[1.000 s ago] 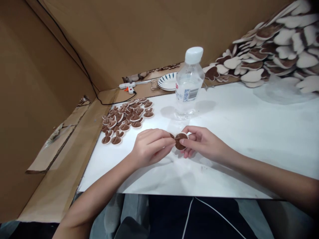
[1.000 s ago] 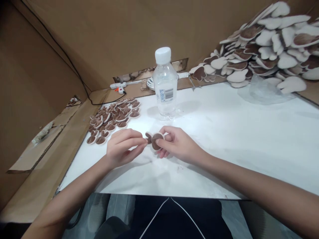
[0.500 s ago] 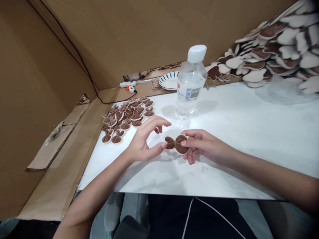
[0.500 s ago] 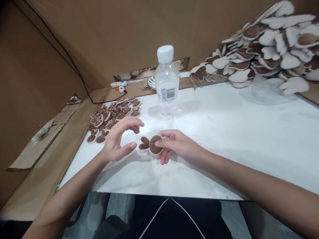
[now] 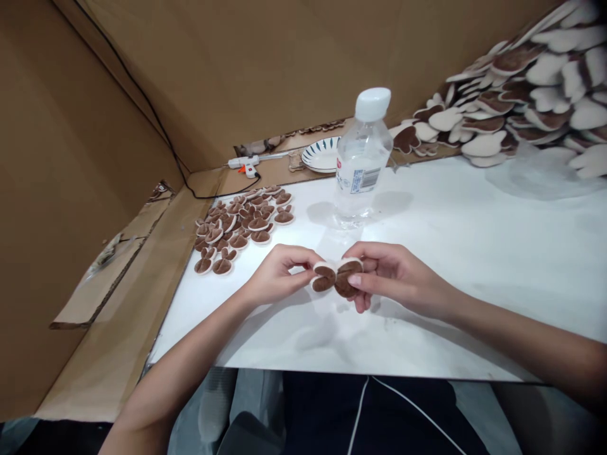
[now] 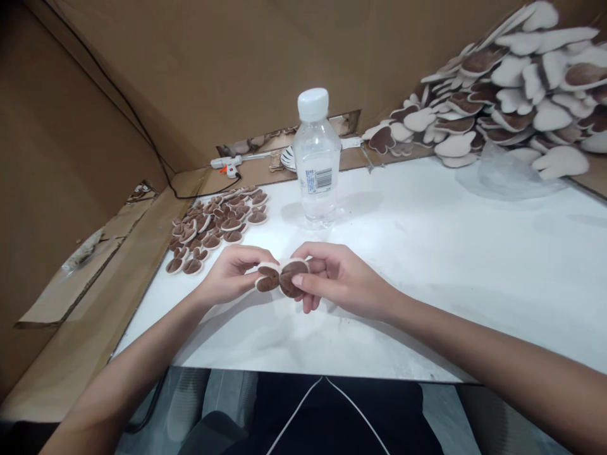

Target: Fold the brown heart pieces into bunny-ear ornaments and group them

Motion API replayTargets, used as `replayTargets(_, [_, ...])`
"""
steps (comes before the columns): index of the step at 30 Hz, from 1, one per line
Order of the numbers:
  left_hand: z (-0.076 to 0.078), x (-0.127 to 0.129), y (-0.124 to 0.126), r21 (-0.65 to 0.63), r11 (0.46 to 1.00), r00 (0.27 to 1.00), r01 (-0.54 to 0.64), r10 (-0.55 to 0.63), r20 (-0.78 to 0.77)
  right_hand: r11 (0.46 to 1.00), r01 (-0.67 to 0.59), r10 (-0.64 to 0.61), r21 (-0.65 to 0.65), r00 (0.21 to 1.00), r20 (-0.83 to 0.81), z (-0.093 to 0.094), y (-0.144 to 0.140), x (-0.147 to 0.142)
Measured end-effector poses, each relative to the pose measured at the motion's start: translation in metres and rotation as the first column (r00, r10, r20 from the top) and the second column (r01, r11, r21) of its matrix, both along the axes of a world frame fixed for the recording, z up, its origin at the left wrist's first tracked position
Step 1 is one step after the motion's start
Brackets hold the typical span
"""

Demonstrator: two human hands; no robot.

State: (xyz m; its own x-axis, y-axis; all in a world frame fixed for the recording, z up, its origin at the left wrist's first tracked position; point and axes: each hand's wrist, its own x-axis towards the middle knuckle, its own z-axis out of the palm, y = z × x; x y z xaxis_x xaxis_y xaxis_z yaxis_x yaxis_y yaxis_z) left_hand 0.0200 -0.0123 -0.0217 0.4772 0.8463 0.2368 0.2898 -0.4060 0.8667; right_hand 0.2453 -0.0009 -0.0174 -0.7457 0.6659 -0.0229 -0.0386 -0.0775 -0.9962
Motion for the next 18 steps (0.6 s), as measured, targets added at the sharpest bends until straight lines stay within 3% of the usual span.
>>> replayTargets(6, [-0.003,0.0,0.002,0.017,1.0,0.997,-0.006,0.005,0.073,0.998,-0.002,0.003,0.068,1.0,-0.005,0.001,-0.003,0.0])
replayTargets(9, [-0.002,0.001,0.0,0.002,0.997,0.984,0.075,-0.074,0.164,0.959,0.003,-0.013,0.283,0.999,0.031,-0.001,-0.003,0.001])
replayTargets(10, [-0.001,0.001,-0.001,-0.007,0.994,0.978,0.112,-0.109,0.18,0.914,0.018,-0.037,0.406,0.999,0.038,-0.002,-0.003,0.001])
replayTargets(12, [0.002,0.001,-0.003,-0.008,0.986,0.966,0.165,-0.16,0.201,0.767,0.036,-0.079,0.641,0.996,0.039,-0.006,-0.001,0.002])
replayTargets(14, [0.004,-0.001,-0.003,-0.005,0.98,0.956,0.198,-0.192,0.221,0.625,0.023,-0.088,0.78,0.995,0.04,-0.01,0.002,0.004])
replayTargets(16, [0.006,-0.004,-0.003,-0.01,0.976,0.953,0.217,-0.209,0.221,0.556,-0.01,-0.078,0.831,0.995,0.064,-0.013,0.004,0.006])
replayTargets(18, [0.008,-0.007,-0.002,-0.003,0.977,0.959,0.212,-0.208,0.191,0.541,-0.034,-0.078,0.841,0.993,0.091,-0.014,0.005,0.007])
